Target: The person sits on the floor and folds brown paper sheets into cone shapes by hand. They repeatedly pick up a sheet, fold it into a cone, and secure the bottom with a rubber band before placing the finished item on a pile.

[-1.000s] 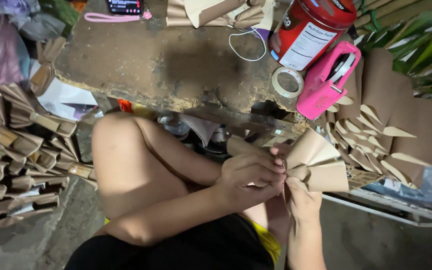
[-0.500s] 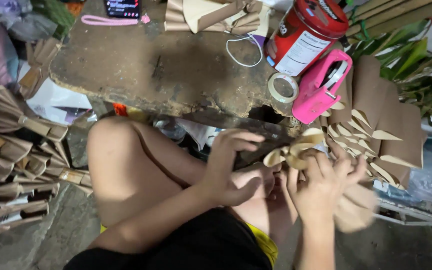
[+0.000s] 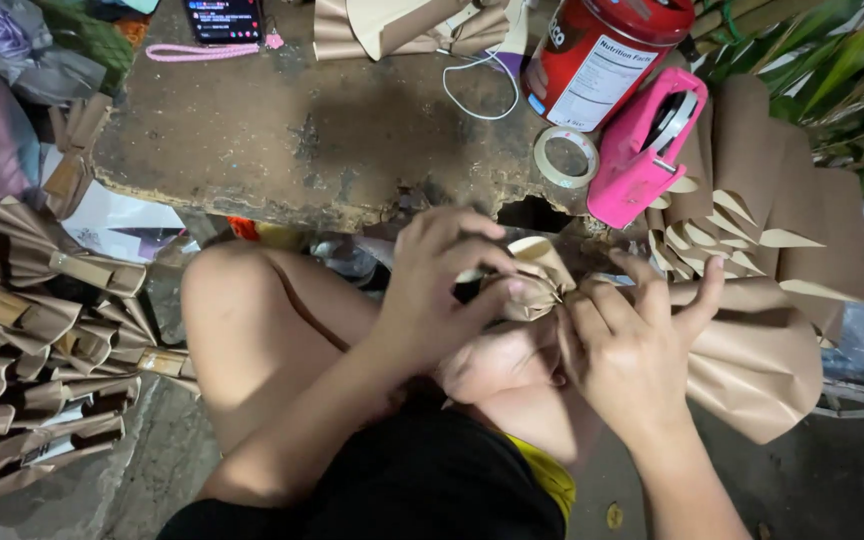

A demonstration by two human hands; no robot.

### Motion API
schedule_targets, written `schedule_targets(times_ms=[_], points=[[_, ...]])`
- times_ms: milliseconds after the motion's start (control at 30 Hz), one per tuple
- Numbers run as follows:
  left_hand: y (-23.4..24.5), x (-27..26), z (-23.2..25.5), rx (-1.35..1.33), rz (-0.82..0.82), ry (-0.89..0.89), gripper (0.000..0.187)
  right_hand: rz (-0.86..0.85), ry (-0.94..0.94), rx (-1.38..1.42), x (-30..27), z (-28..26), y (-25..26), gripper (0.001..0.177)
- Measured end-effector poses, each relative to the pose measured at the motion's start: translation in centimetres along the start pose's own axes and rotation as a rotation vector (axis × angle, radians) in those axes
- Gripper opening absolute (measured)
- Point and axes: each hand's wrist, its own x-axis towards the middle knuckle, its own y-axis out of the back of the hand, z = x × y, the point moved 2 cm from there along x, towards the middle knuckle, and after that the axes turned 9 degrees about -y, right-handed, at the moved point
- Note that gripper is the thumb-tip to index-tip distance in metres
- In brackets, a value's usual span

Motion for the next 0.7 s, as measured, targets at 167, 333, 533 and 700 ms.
schedule_targets(times_ms=[167,333,533,700], points=[[0.7,0.2,-0.6,-0.182,-0.058,0.106,0.013,-0.019,-0.002,0.047,0.1,-0.1,0.0,0.017],[-0.7,-1.3,-4.1,-0.233,-0.091,0.174,0.013,-0.026,0.018,0.063,0.1,-0.3,0.3,0.020],[-0.2,-0.9,-2.7,-0.548,-0.020,0.221,0.020,-0.120,0.036,0.013,-0.1,-0.5,-0.3,0.018],[0.1,0.7,-2.0,-0.117,-0.100,0.061,0.029,-0.113,0.111,-0.002,-0.2,-1.1,-0.6,0.020]])
